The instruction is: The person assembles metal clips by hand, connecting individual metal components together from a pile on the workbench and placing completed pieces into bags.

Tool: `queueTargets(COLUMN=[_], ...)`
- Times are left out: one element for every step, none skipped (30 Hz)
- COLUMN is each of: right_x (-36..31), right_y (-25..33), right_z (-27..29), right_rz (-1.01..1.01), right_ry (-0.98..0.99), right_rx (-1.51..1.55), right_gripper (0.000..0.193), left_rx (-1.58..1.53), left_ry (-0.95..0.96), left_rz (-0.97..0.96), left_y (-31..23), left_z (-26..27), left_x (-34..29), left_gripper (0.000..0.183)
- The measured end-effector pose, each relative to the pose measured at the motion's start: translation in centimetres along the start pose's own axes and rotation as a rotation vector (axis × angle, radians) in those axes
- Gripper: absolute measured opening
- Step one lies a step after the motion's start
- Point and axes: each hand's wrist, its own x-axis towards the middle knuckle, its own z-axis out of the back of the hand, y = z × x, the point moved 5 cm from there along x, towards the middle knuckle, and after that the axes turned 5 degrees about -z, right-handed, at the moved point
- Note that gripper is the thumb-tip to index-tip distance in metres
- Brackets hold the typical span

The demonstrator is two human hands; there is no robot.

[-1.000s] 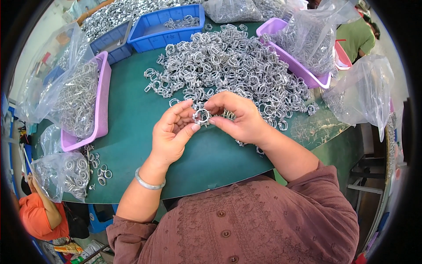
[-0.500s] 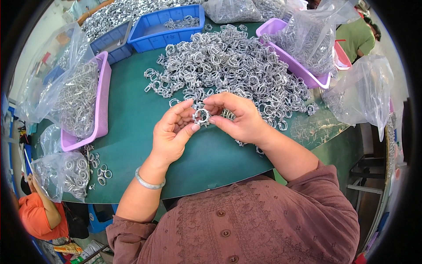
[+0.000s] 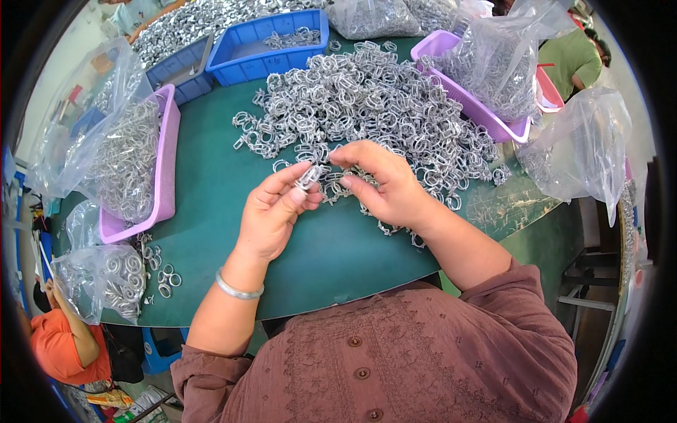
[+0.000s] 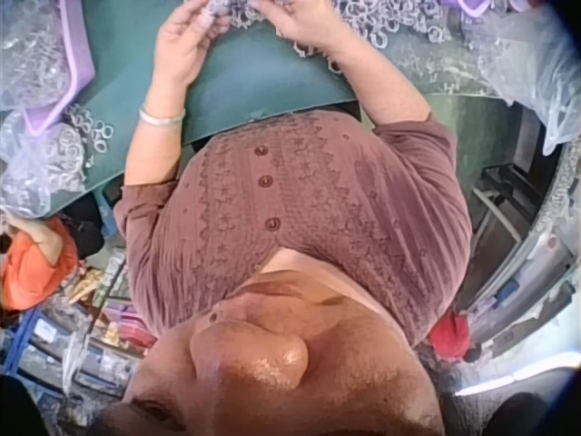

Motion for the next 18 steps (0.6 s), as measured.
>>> queueTargets(right_x=[0.1, 0.2, 0.2, 0.2, 0.1, -0.1, 0.0, 0.2, 0.1, -0.2, 0.0, 0.1, 0.1, 0.0, 0.0, -0.1, -0.1, 0.0], right_y=[-0.1, -0.1, 0.0, -0.1, 0.1, 0.3, 0.6, 0.6, 0.8, 0.9, 0.8, 0.9, 1.1, 1.2, 1.2, 1.4, 1.4, 1.3], right_z=[0.0, 0.1, 0.0, -0.3, -0.3, -0.6, -1.1, -1.3, -1.3, -1.5, -1.6, -1.6, -1.6, -1.5, -1.5, -1.4, -1.4, -1.5], right_rz=[0.004, 0.037, 0.071, 0.092, 0.098, 0.083, 0.080, 0.099, 0.123, 0.103, 0.096, 0.111, 0.138, 0.117, 0.097, 0.116, 0.104, 0.091], right_ry=[0.000, 0.002, 0.003, 0.046, 0.043, 0.109, 0.166, 0.146, 0.130, 0.133, 0.123, 0.109, 0.093, 0.102, 0.111, 0.098, 0.100, 0.101], right_rx=[0.000, -0.115, -0.230, -0.310, -0.308, -0.377, -0.447, -0.494, -0.490, -0.587, -0.690, -0.703, -0.694, -0.692, -0.691, -0.687, -0.675, -0.663], right_gripper=[0.030, 0.029, 0.028, 0.023, 0.023, 0.021, 0.020, 0.017, 0.017, 0.017, 0.016, 0.014, 0.014, 0.013, 0.012, 0.012, 0.012, 0.011], left_rx=[0.002, -0.140, -0.280, -0.275, -0.269, -0.343, -0.406, -0.414, -0.448, -0.468, -0.480, -0.472, -0.471, -0.456, -0.445, -0.439, -0.435, -0.460], left_ry=[0.000, -0.001, 0.000, -0.074, -0.074, -0.087, -0.093, -0.137, -0.124, -0.120, -0.106, -0.114, -0.126, -0.137, -0.114, -0.133, -0.151, -0.100], left_rz=[-0.003, 0.003, 0.008, 0.020, 0.016, 0.043, 0.059, 0.091, 0.117, 0.142, 0.152, 0.158, 0.169, 0.164, 0.154, 0.136, 0.118, 0.102], left_y=[-0.1, -0.1, -0.3, -0.5, -0.5, -0.2, -0.4, -0.5, -0.3, 0.1, 0.1, 0.0, 0.2, 0.3, 0.2, 0.2, 0.0, 0.0], left_z=[0.4, 0.9, 1.1, 1.0, 1.0, 1.2, 1.5, 1.5, 1.6, 1.5, 1.3, 1.3, 1.2, 1.1, 1.2, 1.1, 1.1, 1.2], left_x=[0.2, 0.4, 0.5, 0.5, 0.4, 0.3, 0.5, 0.5, 0.5, 0.1, 0.2, 0.4, 0.5, 0.4, 0.4, 0.3, 0.2, 0.3], left_gripper=[0.032, 0.031, 0.031, 0.028, 0.028, 0.026, 0.025, 0.023, 0.023, 0.023, 0.024, 0.025, 0.025, 0.025, 0.024, 0.024, 0.024, 0.023])
